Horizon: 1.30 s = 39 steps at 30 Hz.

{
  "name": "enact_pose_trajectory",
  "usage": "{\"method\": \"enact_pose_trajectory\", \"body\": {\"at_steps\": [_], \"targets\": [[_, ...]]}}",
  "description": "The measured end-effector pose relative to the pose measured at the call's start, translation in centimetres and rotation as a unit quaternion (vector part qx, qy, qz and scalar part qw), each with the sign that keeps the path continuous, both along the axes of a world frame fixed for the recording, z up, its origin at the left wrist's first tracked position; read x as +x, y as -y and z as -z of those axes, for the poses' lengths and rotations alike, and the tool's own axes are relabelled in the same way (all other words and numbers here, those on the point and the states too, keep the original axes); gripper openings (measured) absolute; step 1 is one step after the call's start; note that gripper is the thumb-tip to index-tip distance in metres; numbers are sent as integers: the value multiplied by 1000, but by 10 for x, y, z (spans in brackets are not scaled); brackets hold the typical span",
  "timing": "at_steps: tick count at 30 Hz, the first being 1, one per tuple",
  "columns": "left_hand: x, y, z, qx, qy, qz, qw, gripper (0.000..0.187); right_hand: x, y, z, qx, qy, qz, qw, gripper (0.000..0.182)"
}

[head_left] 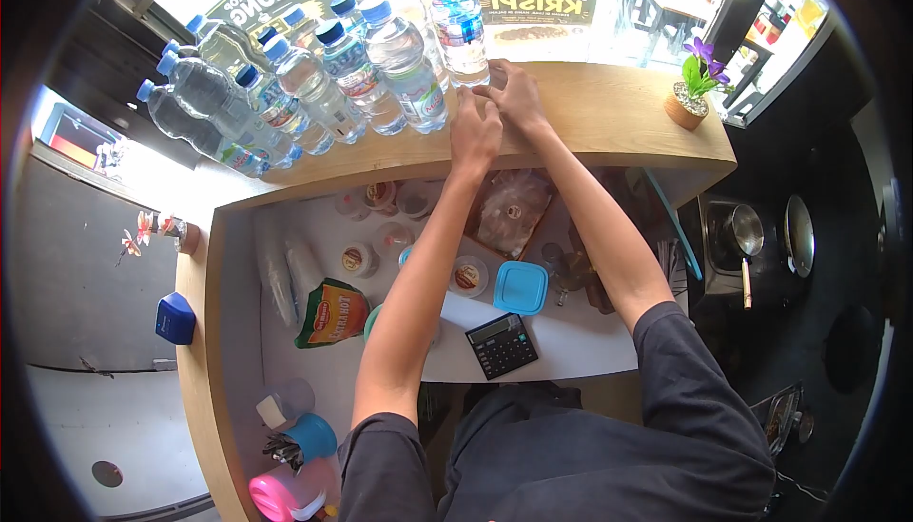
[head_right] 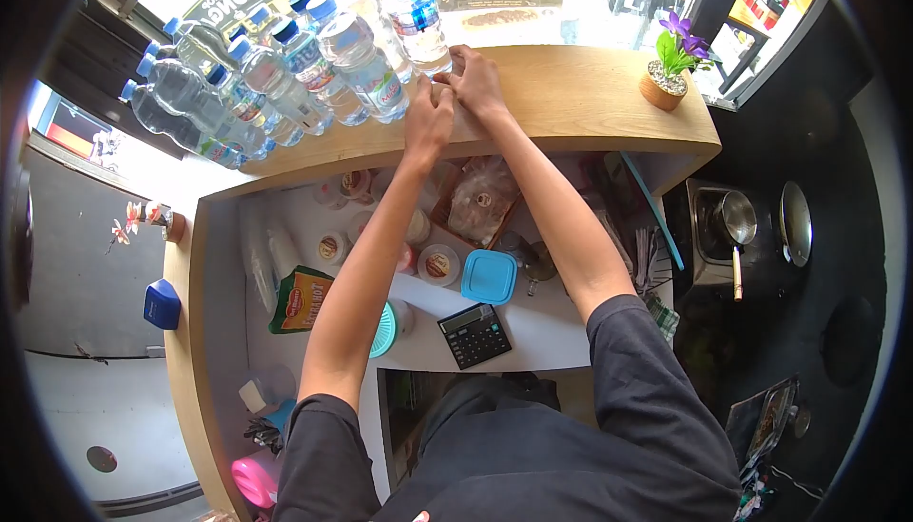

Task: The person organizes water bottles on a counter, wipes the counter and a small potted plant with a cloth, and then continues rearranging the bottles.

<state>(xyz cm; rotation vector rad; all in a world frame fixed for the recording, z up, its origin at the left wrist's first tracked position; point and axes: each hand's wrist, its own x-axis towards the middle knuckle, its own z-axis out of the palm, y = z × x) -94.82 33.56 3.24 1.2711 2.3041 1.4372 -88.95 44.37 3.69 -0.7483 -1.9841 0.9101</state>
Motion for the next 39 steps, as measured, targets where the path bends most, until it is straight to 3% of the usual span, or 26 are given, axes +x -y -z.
{"method": "enact_pose_trajectory", "body": {"at_steps": [2, 5, 15, 20, 26, 29, 34, 36, 39], "targets": [[-2, -4, 13, 39, -51, -21, 998, 68, -2, -2, 3, 10, 19, 7, 1000, 55], [-1, 1, 1, -11, -15, -11, 1000, 68, -2, -2, 4, 21, 26, 12, 999, 56], [-3, 3, 11, 8, -22, 3, 1000, 64, -5, -1, 11, 51, -37, 18, 998, 57], [-9, 1, 18, 18, -20, 10, 1000, 61, 1, 2, -1, 19, -7, 1, 1000, 56], [8, 19, -13, 2, 75, 46, 996, 64, 2, 0, -1, 6, -10, -12, 1000, 56], [20, 33, -1, 42, 36, 8, 998, 56, 0, -4, 4, -6, -21, -21, 1000, 57], [101, 153, -28, 148, 215, 67, 963, 34, -11, -28, 32, 12, -26, -42, 999, 52], [138, 211, -12, 155, 256, 22, 954, 24, -15, -37, 42, 29, -38, -59, 997, 49], [171, 290, 12, 97, 265, -42, 958, 24, -17, -32, 39, -56, -131, -199, 970, 51]]}}
